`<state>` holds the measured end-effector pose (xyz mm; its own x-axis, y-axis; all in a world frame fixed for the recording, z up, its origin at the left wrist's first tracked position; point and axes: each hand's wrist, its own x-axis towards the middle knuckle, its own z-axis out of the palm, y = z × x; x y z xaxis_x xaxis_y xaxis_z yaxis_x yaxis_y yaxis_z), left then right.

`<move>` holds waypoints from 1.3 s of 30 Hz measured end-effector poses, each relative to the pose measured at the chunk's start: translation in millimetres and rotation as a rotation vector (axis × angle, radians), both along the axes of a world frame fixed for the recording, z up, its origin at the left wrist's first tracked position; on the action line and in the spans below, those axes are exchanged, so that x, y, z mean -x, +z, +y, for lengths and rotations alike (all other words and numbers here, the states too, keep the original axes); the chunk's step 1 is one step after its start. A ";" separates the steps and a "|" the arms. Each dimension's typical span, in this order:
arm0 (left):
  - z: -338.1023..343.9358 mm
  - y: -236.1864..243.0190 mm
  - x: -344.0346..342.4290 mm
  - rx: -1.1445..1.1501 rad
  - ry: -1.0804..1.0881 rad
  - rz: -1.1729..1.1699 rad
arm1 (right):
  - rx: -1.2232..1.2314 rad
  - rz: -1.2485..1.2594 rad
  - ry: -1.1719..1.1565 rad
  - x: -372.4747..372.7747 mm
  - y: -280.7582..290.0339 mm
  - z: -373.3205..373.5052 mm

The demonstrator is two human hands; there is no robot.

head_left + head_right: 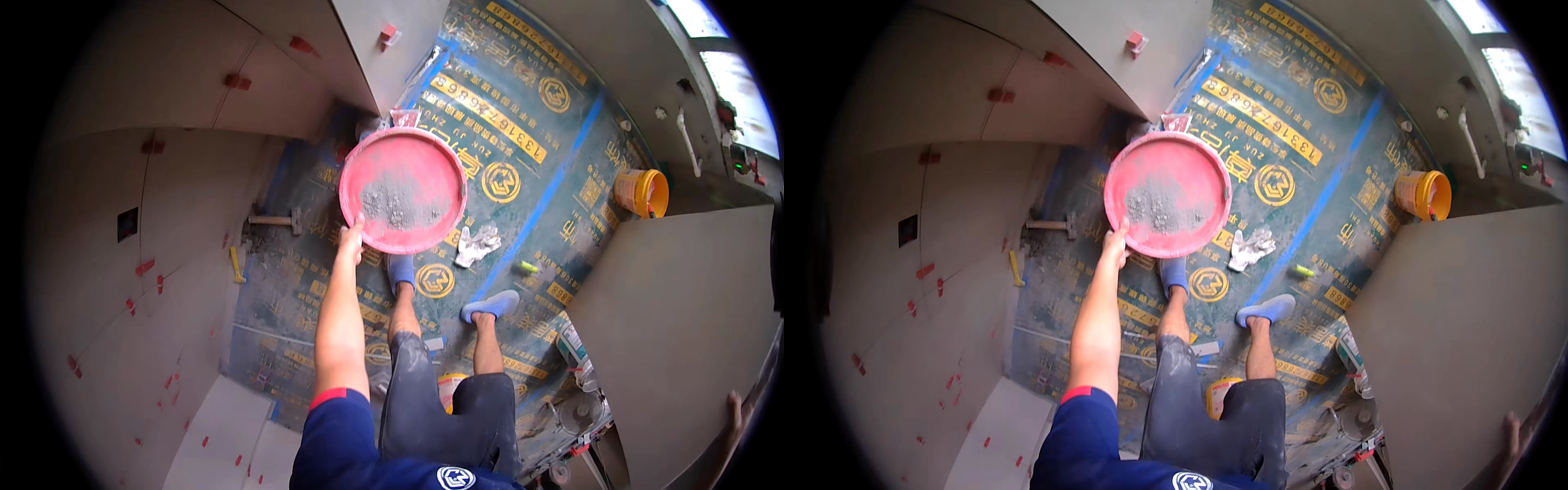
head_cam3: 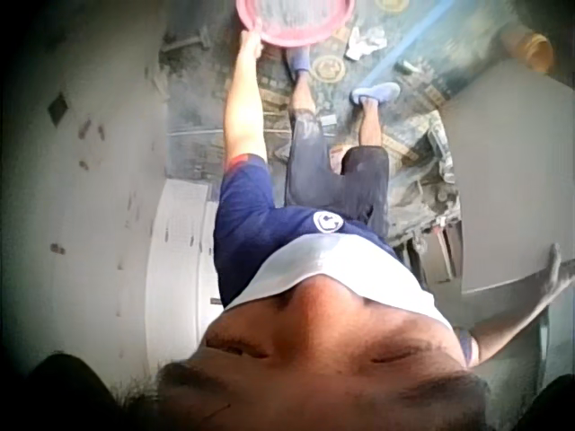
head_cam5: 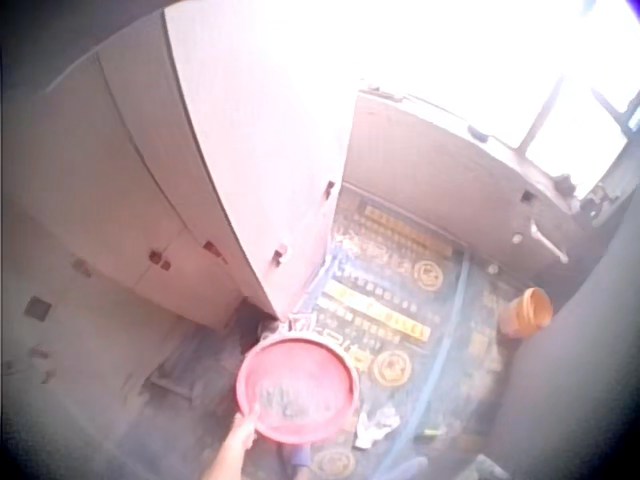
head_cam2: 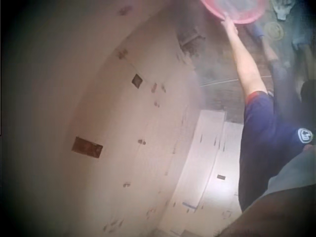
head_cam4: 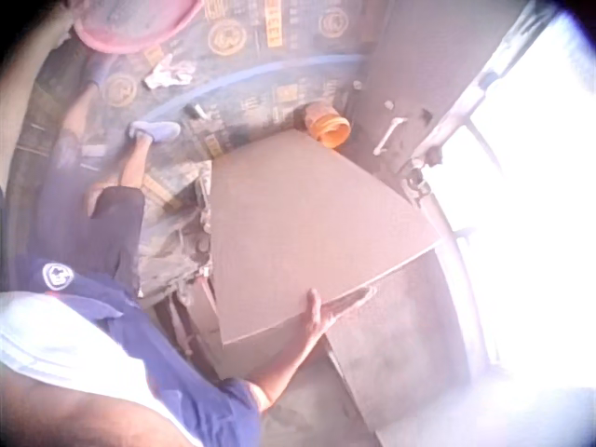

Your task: The person uses a laser level to align a small tile piece, applies adhesive to the wall with a trowel, and then applies adhesive to the back of a large tile on the floor using a notched trowel.

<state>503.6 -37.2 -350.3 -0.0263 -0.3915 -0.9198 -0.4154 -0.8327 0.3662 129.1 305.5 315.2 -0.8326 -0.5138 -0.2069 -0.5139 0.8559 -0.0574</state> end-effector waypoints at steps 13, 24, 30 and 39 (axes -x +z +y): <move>-17.5 12.7 -122.9 0.036 0.024 0.026 | -0.238 -0.171 0.666 20.0 -85.3 -111.4; 38.7 31.1 -376.3 -0.045 0.450 -0.094 | -0.129 -0.243 0.971 3.2 -231.6 -230.5; 136.6 39.9 -386.5 -0.032 0.688 -0.101 | -0.096 -0.229 1.101 -9.5 -314.0 -285.5; 158.0 146.5 -172.2 -0.262 -0.305 0.212 | -0.017 -0.189 1.120 -21.2 -459.2 -351.1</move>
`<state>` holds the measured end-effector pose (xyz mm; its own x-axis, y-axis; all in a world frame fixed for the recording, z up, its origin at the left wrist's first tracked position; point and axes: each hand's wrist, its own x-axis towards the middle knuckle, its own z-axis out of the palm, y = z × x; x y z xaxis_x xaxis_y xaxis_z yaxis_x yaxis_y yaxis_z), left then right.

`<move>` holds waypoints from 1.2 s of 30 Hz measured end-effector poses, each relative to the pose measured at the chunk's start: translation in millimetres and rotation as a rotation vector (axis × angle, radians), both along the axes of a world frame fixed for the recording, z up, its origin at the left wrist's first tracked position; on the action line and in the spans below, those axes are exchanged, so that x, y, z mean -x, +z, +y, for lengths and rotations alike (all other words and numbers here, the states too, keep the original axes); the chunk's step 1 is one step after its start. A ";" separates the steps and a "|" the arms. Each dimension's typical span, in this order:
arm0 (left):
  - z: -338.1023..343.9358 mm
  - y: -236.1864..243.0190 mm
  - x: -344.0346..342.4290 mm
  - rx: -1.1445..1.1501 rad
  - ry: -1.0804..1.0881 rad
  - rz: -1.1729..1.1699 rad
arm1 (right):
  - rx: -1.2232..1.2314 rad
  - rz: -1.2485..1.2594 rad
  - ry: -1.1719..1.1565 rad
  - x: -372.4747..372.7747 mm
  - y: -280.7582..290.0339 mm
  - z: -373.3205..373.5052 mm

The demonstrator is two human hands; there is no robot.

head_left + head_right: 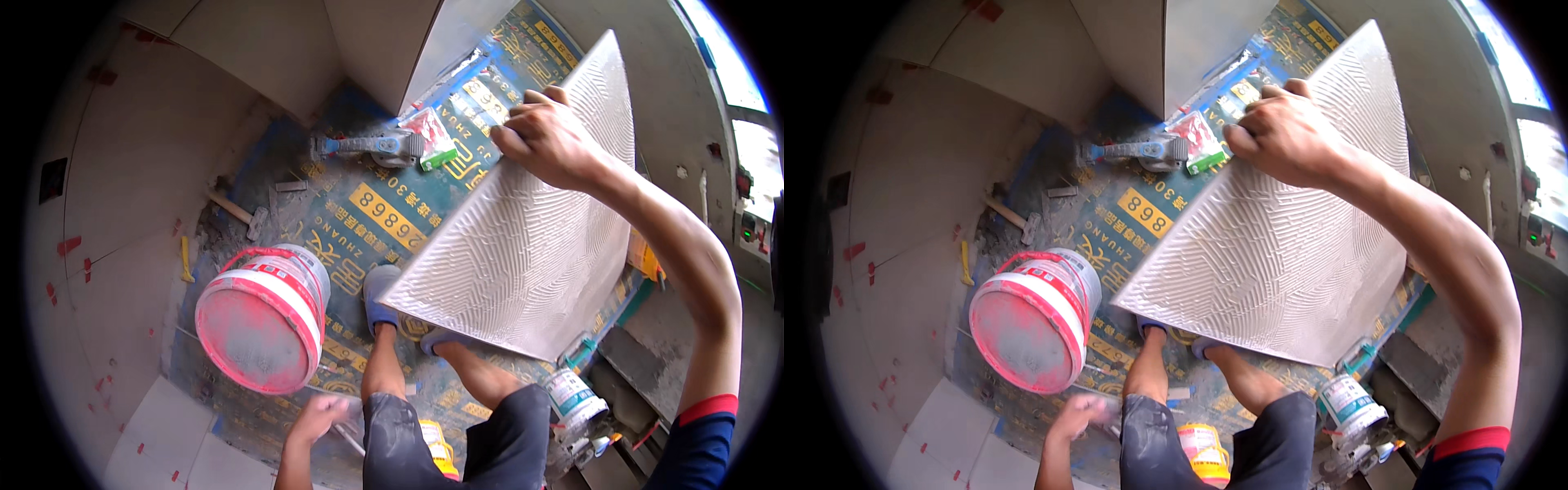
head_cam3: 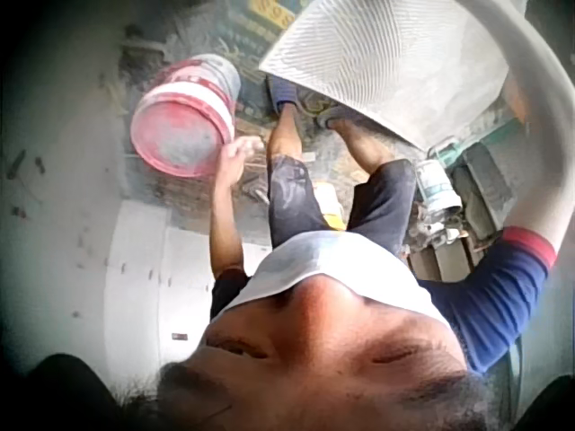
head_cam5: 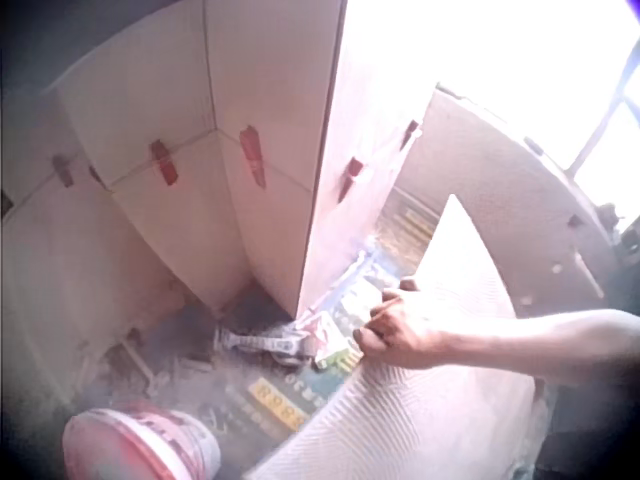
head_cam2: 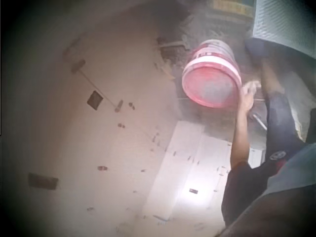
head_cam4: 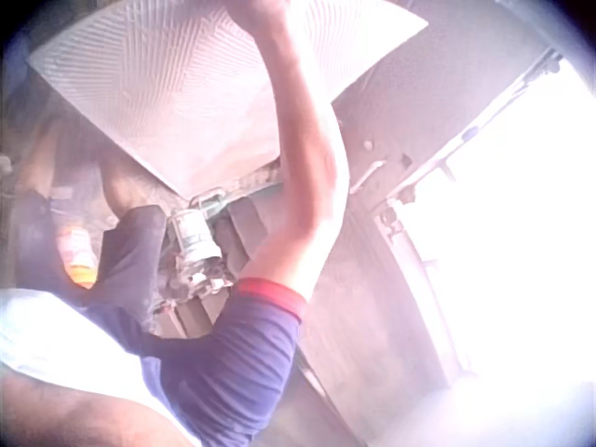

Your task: The person uses a laser level to align a small tile piece, applies adhesive to the wall with a trowel, and then applies adhesive to the back of a large tile on the floor using a notched trowel.

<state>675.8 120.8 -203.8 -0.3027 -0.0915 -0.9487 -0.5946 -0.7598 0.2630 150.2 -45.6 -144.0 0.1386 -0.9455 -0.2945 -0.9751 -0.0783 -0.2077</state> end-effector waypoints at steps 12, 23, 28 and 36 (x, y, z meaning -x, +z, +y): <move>-263.4 -292.0 264.6 1.869 -0.799 -0.218 | -0.059 0.036 0.025 -26.5 -129.9 -50.5; -252.5 -314.3 215.4 1.689 -0.303 -0.521 | -0.158 0.163 0.006 -26.8 -183.2 -56.0; -260.0 -271.3 203.9 1.757 0.102 -0.608 | -0.264 0.213 0.048 -39.4 -169.6 -64.6; -226.9 -168.1 287.4 1.165 -0.325 0.336 | -0.254 0.198 -0.035 -13.1 -212.1 -59.7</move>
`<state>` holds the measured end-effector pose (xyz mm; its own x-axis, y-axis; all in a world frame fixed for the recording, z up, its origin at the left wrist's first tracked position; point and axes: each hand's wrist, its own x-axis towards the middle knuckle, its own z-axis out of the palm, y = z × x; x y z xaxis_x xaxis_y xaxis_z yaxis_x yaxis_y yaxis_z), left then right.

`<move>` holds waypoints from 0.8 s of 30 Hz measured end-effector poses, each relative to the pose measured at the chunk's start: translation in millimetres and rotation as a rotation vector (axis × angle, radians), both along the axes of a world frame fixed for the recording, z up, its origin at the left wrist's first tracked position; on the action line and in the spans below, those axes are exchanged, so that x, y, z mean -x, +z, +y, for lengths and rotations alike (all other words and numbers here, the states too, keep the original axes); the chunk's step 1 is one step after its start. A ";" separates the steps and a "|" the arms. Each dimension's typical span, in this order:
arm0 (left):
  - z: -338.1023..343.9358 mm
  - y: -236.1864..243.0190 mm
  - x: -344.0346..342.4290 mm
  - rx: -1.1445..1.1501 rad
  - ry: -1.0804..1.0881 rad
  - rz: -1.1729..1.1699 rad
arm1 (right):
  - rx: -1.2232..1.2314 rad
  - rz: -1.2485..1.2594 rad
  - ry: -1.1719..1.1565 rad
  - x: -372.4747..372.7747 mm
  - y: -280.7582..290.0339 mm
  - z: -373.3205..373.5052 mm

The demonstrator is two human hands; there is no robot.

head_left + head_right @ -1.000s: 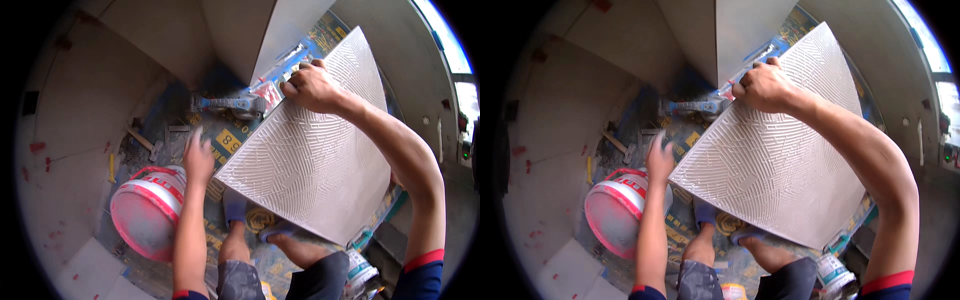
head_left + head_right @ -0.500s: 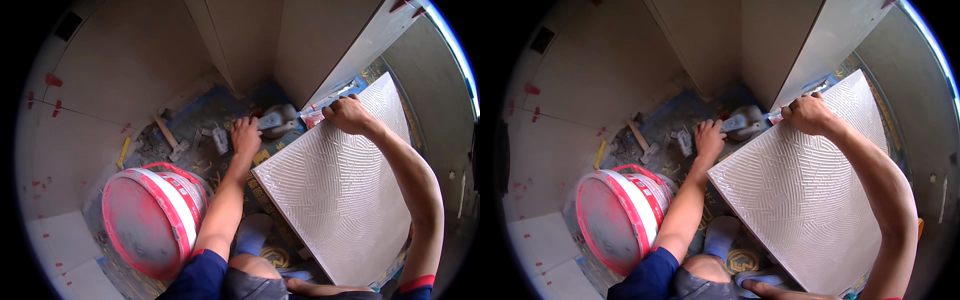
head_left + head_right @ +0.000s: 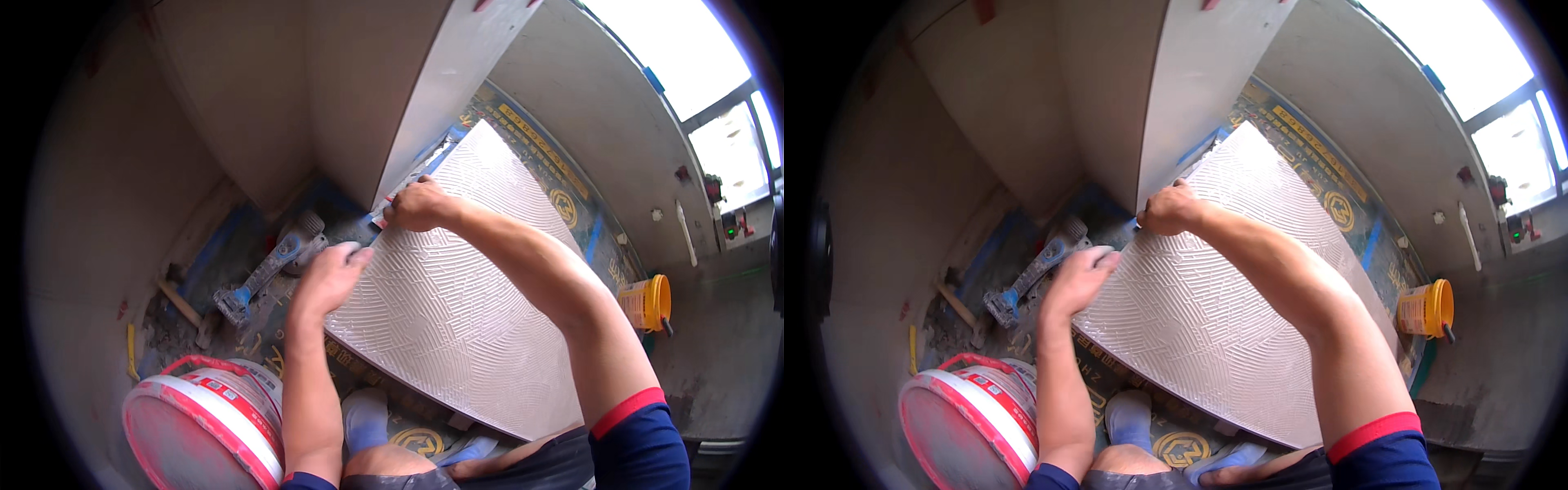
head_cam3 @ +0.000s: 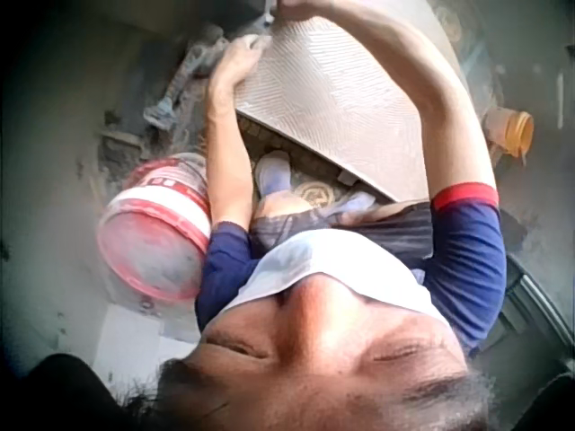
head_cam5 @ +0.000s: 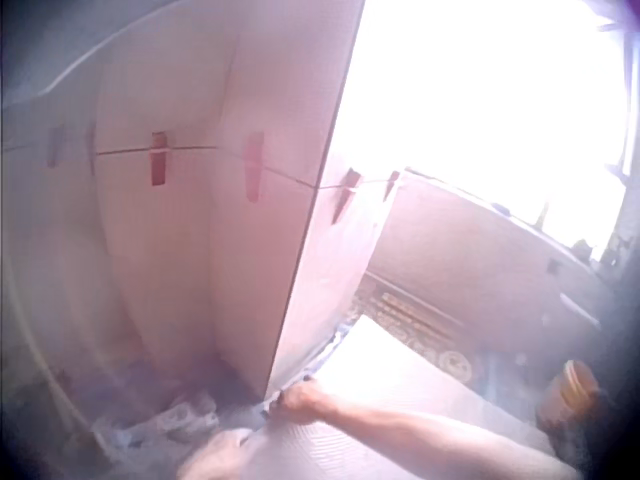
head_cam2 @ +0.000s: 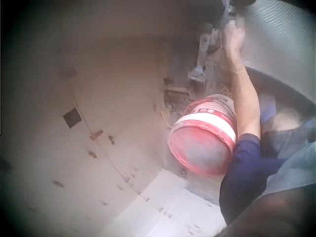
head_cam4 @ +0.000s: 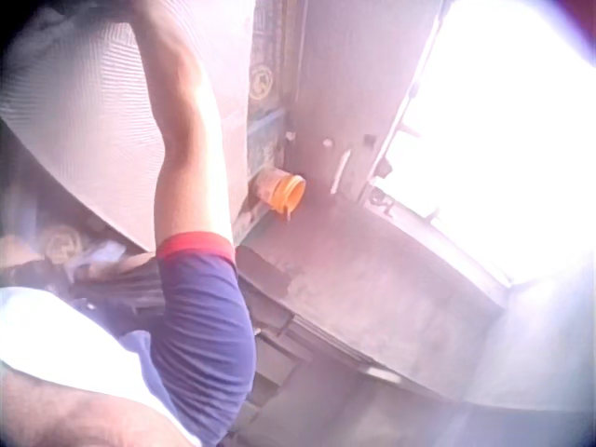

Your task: The person uses a laser level to align a small tile piece, applies adhesive to the wall with a trowel, and then applies adhesive to the back of a large tile on the floor using a notched trowel.

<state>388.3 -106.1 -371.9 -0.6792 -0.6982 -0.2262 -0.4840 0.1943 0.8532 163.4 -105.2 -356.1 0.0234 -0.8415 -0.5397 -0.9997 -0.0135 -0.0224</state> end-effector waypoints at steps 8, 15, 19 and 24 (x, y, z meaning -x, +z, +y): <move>8.2 -47.1 51.5 0.036 0.083 -0.208 | 0.223 -0.111 -0.037 10.0 -14.3 21.4; -12.1 -90.3 41.2 0.087 0.051 -0.173 | 0.417 -0.479 -0.744 91.5 -11.7 269.6; -18.5 -118.5 50.2 0.131 -0.051 -0.144 | 0.015 -0.640 -2.032 69.4 -66.5 577.5; -47.0 -178.9 22.9 0.062 0.015 -0.121 | 0.335 -0.897 -2.935 -36.9 -112.8 692.2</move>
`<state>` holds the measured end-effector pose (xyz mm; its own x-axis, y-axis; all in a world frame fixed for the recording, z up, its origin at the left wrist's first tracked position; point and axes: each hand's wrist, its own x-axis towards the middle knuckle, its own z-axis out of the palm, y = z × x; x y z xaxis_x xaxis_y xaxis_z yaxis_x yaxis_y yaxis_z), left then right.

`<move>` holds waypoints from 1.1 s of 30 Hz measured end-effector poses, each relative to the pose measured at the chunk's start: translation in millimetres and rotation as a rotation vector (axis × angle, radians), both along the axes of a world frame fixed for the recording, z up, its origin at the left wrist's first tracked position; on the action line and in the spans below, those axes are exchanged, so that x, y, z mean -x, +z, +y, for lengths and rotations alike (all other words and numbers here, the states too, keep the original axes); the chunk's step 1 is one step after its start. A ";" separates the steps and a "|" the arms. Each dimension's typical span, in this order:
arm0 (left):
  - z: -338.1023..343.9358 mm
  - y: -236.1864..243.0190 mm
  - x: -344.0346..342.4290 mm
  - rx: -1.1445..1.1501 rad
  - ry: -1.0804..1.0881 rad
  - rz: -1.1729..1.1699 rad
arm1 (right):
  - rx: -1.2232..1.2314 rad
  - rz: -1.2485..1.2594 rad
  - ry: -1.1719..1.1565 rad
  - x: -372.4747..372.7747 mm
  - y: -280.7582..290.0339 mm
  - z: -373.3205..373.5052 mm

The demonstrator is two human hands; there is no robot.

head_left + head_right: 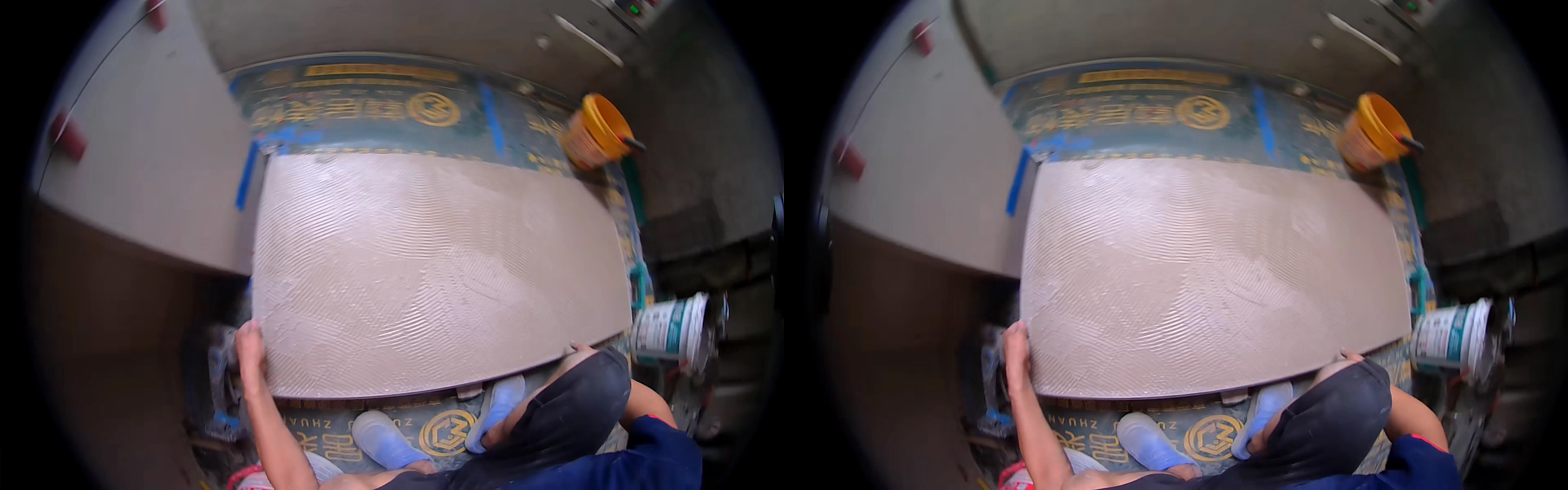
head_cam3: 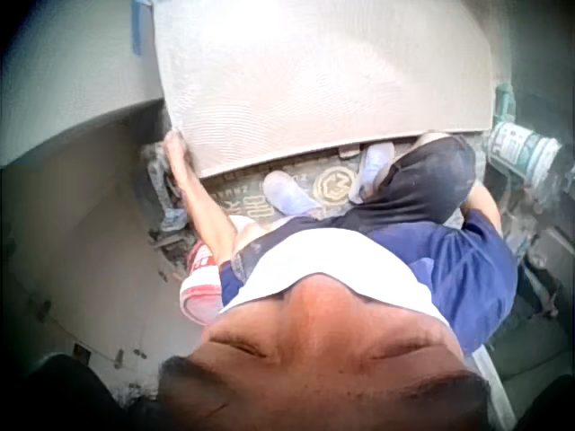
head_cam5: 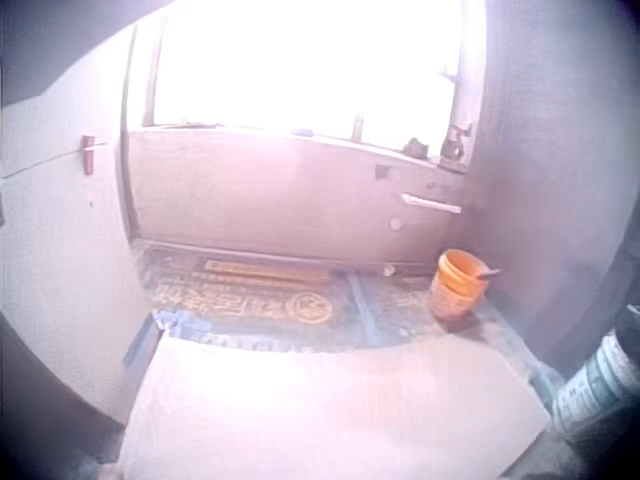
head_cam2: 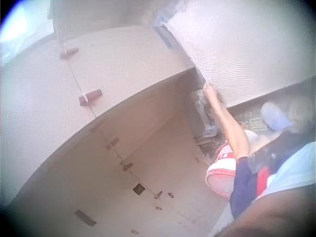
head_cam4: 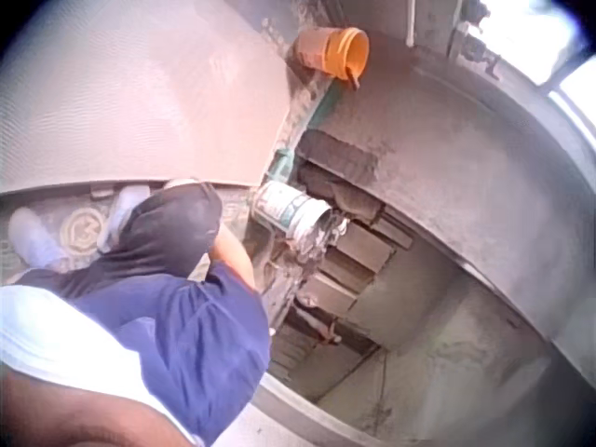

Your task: The person uses a laser level to align a small tile piece, applies adhesive to the wall with a trowel, and then applies adhesive to the back of a large tile on the floor using a notched trowel.

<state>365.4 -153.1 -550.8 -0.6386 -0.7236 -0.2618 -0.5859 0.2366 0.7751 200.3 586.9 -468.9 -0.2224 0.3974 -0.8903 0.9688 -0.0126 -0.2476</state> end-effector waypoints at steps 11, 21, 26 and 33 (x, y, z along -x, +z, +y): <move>15.7 2.9 18.2 -0.302 -0.008 0.029 | 0.240 0.312 -0.510 -62.1 -28.8 -19.7; 7.1 -15.7 20.5 -0.106 0.045 -0.099 | 0.444 0.369 -0.631 -88.5 -43.3 -39.9; 3.7 -23.1 9.4 0.342 -0.169 -0.248 | 0.533 0.327 -0.603 -97.0 -41.2 -41.1; 76.9 0.8 7.8 0.550 -0.052 -0.362 | 0.650 0.310 -0.505 -112.1 -74.9 -15.3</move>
<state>357.6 -76.1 -550.1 -0.6172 -0.7839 -0.0674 -0.7640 0.5768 0.2891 312.3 571.6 -543.8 -0.4259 -0.0508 -0.9033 0.6999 -0.6512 -0.2934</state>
